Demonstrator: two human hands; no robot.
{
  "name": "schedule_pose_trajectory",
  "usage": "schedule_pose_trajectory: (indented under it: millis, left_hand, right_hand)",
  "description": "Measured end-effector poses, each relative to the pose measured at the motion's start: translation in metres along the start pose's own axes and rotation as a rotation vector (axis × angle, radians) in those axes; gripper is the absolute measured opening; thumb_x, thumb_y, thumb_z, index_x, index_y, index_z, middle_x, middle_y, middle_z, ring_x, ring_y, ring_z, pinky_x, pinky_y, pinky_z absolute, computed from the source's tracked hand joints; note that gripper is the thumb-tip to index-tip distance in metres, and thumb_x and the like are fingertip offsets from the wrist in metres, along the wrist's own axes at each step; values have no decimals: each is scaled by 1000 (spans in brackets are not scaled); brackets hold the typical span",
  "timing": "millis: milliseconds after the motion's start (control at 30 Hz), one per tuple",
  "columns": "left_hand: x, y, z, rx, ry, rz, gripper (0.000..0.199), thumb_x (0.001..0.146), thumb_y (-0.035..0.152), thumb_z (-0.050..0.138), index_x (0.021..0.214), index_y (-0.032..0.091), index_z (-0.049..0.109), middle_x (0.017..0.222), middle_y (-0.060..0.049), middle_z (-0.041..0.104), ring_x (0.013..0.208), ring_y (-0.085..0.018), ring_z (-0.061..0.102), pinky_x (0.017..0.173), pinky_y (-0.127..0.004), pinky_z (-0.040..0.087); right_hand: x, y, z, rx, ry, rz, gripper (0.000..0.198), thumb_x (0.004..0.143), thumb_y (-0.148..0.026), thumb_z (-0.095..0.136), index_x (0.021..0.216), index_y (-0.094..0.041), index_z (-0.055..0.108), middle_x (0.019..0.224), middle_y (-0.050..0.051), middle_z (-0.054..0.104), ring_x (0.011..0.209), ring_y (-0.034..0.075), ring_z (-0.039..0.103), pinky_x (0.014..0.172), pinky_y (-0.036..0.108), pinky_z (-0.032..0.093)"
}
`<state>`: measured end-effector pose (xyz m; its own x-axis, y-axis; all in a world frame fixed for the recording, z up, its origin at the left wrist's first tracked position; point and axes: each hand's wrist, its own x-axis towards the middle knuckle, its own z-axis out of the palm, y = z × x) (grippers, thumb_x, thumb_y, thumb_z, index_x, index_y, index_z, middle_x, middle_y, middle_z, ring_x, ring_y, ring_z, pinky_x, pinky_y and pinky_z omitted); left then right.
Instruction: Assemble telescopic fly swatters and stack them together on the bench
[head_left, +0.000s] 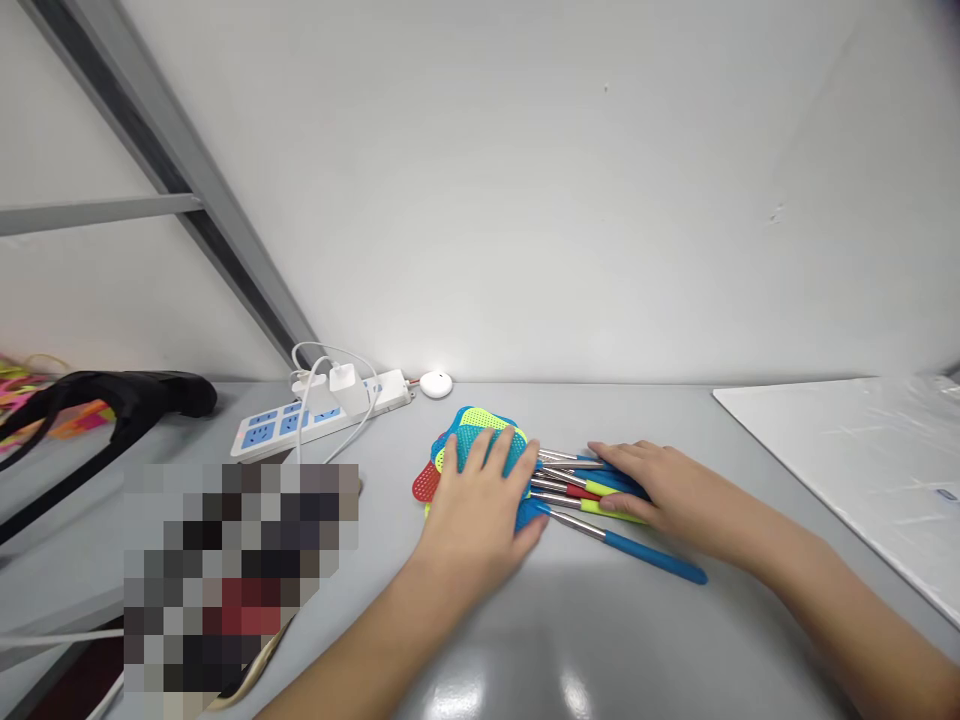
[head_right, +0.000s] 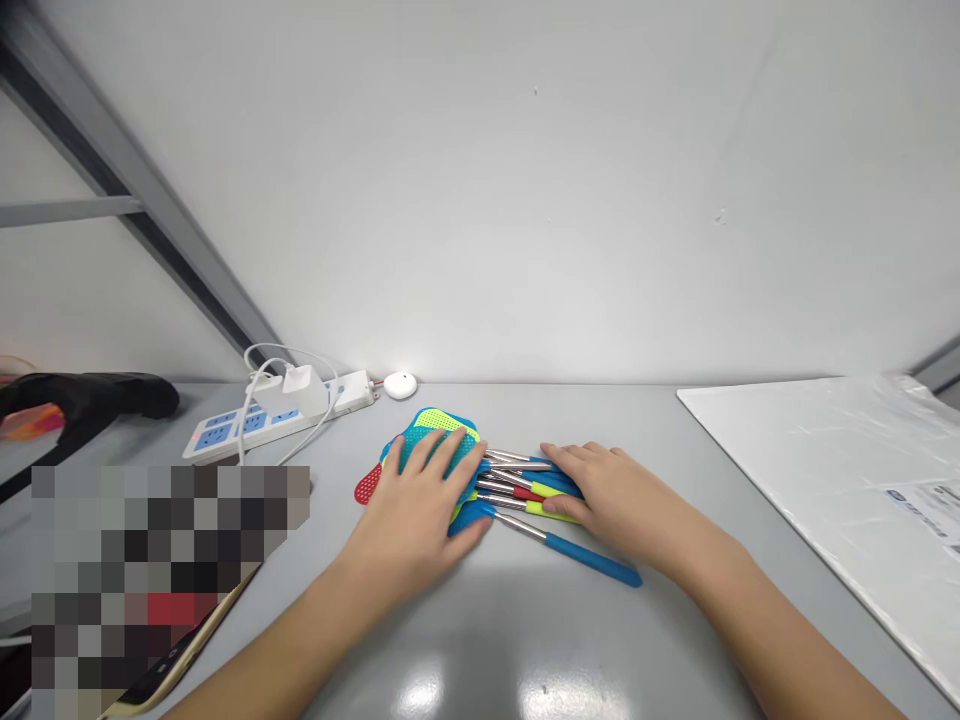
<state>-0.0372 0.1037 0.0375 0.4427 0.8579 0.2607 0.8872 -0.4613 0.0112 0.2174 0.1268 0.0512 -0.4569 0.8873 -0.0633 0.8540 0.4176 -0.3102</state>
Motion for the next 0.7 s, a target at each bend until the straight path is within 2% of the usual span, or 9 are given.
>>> schedule_pose_trajectory:
  millis: [100, 233, 333, 433, 533, 600, 700]
  left_hand:
    - [-1, -6, -5, 19, 5, -2, 60, 86, 48, 52, 142, 28, 42, 147, -12, 44, 133, -38, 36, 109, -65, 21]
    - [-4, 4, -10, 17, -3, 102, 59, 85, 40, 54, 142, 29, 41, 154, -10, 35, 139, -36, 31, 111, -68, 13]
    - [-6, 24, -5, -26, 3, 244, 64, 87, 47, 55, 145, 29, 37, 156, -10, 32, 142, -34, 27, 113, -67, 11]
    - [-2, 41, 9, -41, 22, 331, 69, 87, 56, 55, 146, 25, 36, 155, -13, 34, 144, -31, 27, 115, -63, 14]
    - [6, 46, 21, -4, 36, 269, 68, 86, 59, 55, 143, 23, 42, 151, -16, 40, 141, -34, 32, 114, -65, 15]
    - [11, 43, 23, 36, 42, 202, 65, 88, 57, 55, 142, 24, 43, 147, -15, 46, 136, -35, 39, 112, -68, 13]
    - [16, 37, 19, 85, 47, 136, 64, 89, 56, 53, 143, 24, 42, 138, -15, 53, 126, -34, 47, 112, -68, 12]
  right_hand:
    - [-2, 7, -6, 36, -22, 78, 75, 83, -67, 53, 144, -24, 44, 133, 13, 57, 115, 32, 55, 93, 46, 45]
    - [-5, 14, -11, 120, -54, 59, 84, 73, -68, 64, 144, -28, 44, 132, 13, 55, 115, 33, 55, 91, 43, 46]
    - [-7, 11, -10, 142, -63, 8, 92, 66, -67, 71, 145, -29, 42, 133, 12, 53, 120, 34, 50, 94, 45, 43]
    - [-6, 3, -6, 133, -58, -44, 91, 65, -64, 73, 143, -27, 43, 129, 11, 53, 120, 33, 47, 94, 44, 42]
    - [-5, -3, -5, 128, -75, -64, 81, 72, -56, 70, 142, -27, 42, 125, 9, 54, 115, 29, 49, 91, 40, 44]
    - [-5, -4, -6, 122, -74, -70, 74, 76, -44, 67, 143, -27, 40, 123, 8, 55, 113, 27, 49, 90, 38, 45]
    - [-7, -7, -5, 100, -56, -87, 72, 72, -28, 64, 141, -27, 41, 120, 7, 56, 108, 26, 50, 87, 36, 45]
